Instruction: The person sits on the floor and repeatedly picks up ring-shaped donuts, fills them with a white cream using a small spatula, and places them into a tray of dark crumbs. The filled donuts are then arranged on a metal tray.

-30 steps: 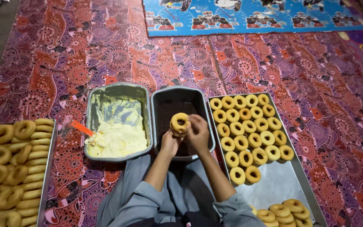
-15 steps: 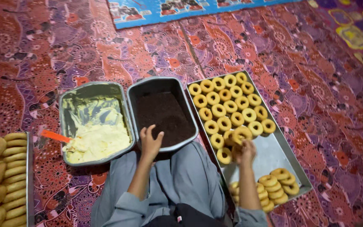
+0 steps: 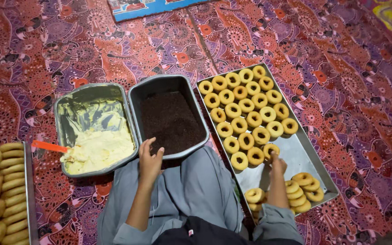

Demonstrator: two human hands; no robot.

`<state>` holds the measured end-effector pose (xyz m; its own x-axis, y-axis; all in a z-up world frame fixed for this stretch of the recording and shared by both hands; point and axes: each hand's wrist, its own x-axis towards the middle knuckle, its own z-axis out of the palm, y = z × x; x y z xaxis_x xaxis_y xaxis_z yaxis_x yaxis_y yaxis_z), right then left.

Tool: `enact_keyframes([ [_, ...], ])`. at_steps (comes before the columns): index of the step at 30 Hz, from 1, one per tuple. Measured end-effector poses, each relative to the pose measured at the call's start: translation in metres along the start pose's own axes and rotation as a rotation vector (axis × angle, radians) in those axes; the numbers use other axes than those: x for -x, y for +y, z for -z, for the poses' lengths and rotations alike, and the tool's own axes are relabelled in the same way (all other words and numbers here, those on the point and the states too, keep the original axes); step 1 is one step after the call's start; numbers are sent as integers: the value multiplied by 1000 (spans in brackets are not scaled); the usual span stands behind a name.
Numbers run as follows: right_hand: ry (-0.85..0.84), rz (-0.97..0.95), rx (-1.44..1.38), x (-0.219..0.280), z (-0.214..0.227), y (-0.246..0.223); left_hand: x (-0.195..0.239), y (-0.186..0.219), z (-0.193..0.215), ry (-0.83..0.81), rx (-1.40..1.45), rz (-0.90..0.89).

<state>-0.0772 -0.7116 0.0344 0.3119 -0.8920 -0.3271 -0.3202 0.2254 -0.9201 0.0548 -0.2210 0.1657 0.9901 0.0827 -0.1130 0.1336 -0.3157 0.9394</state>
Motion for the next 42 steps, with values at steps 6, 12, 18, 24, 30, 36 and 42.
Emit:
enact_keyframes([
  [6,409,323,760,2,87,-36,6,-3,29,23,38,-50],
  [12,330,287,949,12,117,-65,11,-11,38,-9,44,-32],
  [18,189,320,1083,4,68,-94,20,-24,8,-108,93,338],
  [24,-435,697,293,144,-59,-92,48,-10,-64,-595,647,462],
  [30,-1184,295,-59,288,-147,-98,39,-9,-41,-434,1226,520],
  [36,-996,957,411,358,-222,-68,38,-92,18,-256,1609,313],
  [42,-1547,582,518,438,-260,-21,36,-192,77,534,1152,92],
])
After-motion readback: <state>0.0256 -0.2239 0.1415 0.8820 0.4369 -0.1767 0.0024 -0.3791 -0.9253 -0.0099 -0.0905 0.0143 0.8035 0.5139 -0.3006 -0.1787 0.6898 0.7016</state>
